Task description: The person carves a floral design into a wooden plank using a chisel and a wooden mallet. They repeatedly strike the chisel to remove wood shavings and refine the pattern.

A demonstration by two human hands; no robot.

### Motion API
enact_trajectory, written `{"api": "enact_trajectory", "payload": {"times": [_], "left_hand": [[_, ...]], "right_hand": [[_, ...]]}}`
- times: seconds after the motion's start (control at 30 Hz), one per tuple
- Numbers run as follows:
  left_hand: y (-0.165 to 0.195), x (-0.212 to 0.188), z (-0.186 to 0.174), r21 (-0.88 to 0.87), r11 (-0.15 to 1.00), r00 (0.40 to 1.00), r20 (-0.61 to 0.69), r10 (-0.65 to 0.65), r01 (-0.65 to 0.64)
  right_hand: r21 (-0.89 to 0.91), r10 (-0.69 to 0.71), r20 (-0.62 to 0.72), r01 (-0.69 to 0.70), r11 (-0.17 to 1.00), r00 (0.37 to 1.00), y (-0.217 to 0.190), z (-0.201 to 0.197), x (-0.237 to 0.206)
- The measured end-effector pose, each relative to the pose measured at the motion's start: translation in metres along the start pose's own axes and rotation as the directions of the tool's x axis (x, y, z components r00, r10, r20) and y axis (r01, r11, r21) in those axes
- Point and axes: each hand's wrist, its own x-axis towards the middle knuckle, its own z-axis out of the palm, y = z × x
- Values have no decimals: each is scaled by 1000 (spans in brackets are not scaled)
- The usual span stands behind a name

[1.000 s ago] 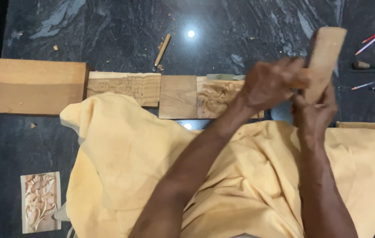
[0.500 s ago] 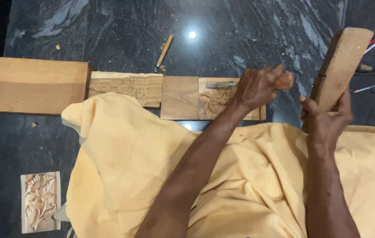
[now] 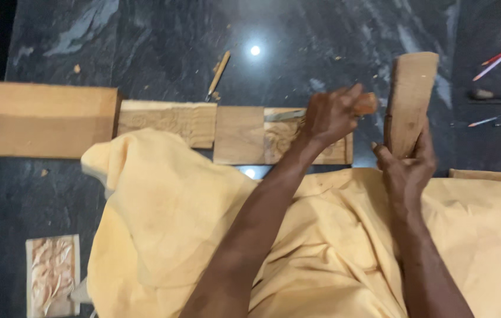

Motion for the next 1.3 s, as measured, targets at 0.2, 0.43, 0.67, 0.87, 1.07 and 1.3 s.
{"api": "enact_trajectory", "payload": {"times": [0.2,0.43,0.67,0.87,1.07,1.3], "left_hand": [[22,-2,-31,-13,986,986,29,164,-164],[65,3,-41,12,981,977,88,194,-196],[66,-4,-51,14,993,986,115,119,-121],[66,-7,-58,-22,989,989,19,147,-146],[56,-11,-58,3,992,991,55,123,-123],[42,-13,-30,-18,994,991,75,110,-109]], "right_hand": [[54,26,63,-29,998,998,11,-2,2],[202,454,218,-495,845,864,18,-2,13],[221,488,377,-588,778,787,46,6,9],[285,507,415,-637,716,755,47,6,10],[300,500,431,-641,706,751,43,6,9],[303,500,433,-644,703,750,47,5,10]]}}
